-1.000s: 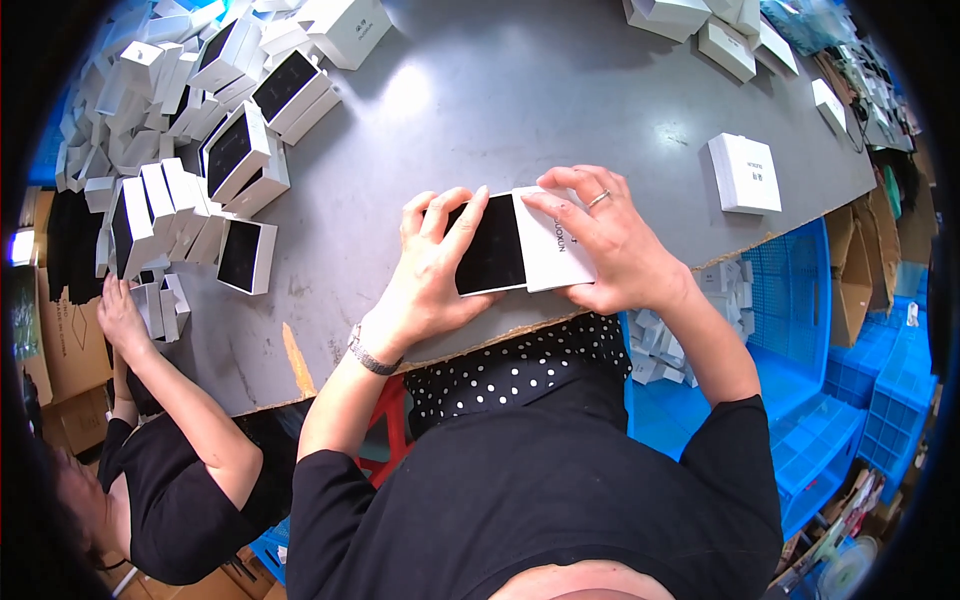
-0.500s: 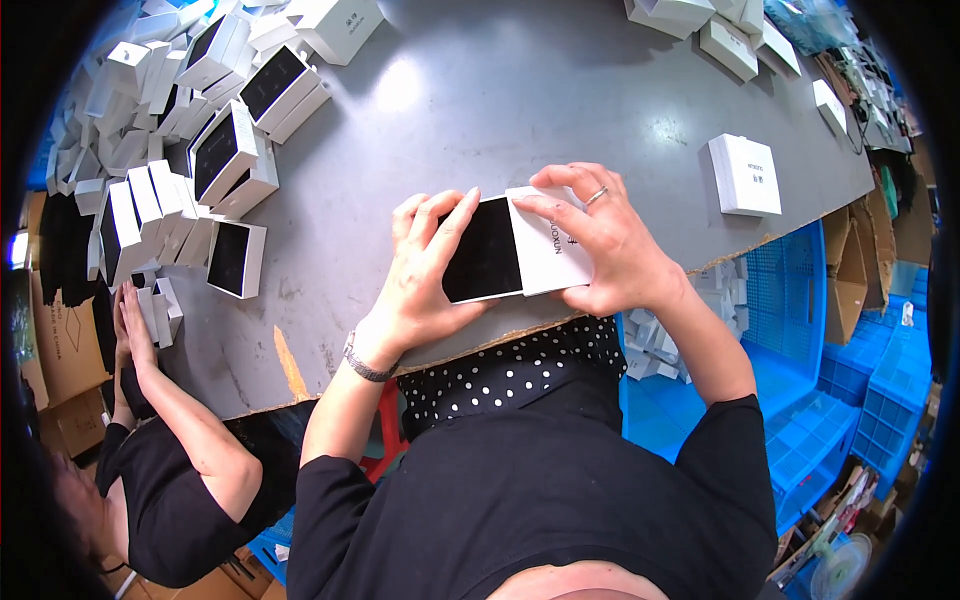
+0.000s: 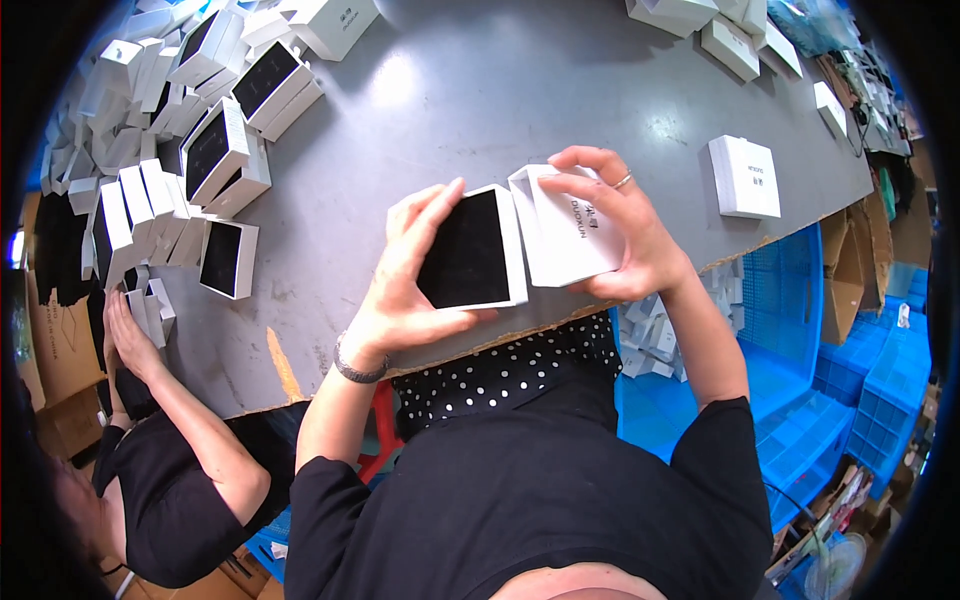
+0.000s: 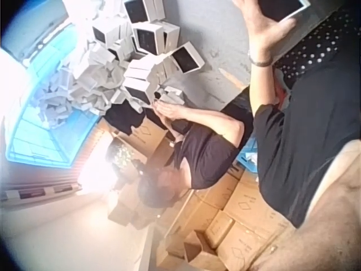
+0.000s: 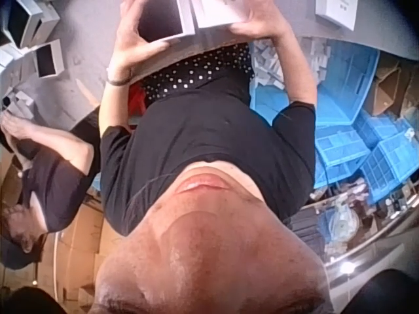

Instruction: Packaging jewelry boxes into white outer sleeves at a warehouse workbench.

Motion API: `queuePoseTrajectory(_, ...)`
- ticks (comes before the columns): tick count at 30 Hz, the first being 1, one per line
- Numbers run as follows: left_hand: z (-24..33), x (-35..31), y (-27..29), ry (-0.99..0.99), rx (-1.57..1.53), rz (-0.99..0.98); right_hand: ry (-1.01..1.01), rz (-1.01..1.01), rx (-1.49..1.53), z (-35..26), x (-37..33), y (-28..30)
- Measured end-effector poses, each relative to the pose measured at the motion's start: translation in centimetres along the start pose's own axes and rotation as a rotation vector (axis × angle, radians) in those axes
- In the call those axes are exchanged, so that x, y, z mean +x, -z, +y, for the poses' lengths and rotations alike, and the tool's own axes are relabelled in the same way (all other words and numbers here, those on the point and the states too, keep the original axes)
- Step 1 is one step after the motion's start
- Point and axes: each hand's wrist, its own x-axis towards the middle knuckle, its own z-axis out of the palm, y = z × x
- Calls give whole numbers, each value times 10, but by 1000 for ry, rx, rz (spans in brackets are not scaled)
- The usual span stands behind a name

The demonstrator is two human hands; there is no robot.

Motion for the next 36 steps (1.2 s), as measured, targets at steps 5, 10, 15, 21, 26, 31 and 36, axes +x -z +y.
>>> queuePoseTrajectory(5, -5, 0, -5, 21, -220, 18, 5, 36, 53, 2, -3, -3)
queuePoseTrajectory(10, -2, 1, -10, -7, -69, 7, 25, 27, 40, 1, -2, -5)
queuePoseTrajectory(15, 2, 3, -4, -1, 169, -22, 31, 3, 12, -3, -2, -7)
queuePoseTrajectory(21, 5, 4, -13, 4, 318, 24, 13, 5, -159, -10, 0, -14)
queuePoseTrajectory(26, 5, 3, -15, 7, 374, 11, -21, 38, -132, -13, 0, -16)
queuePoseTrajectory(31, 13, 2, -19, 8, 633, 9, -3, 46, -133, -11, -2, -16)
queuePoseTrajectory(36, 4, 3, -18, 5, 447, 30, -2, 50, -134, -11, 0, -18)
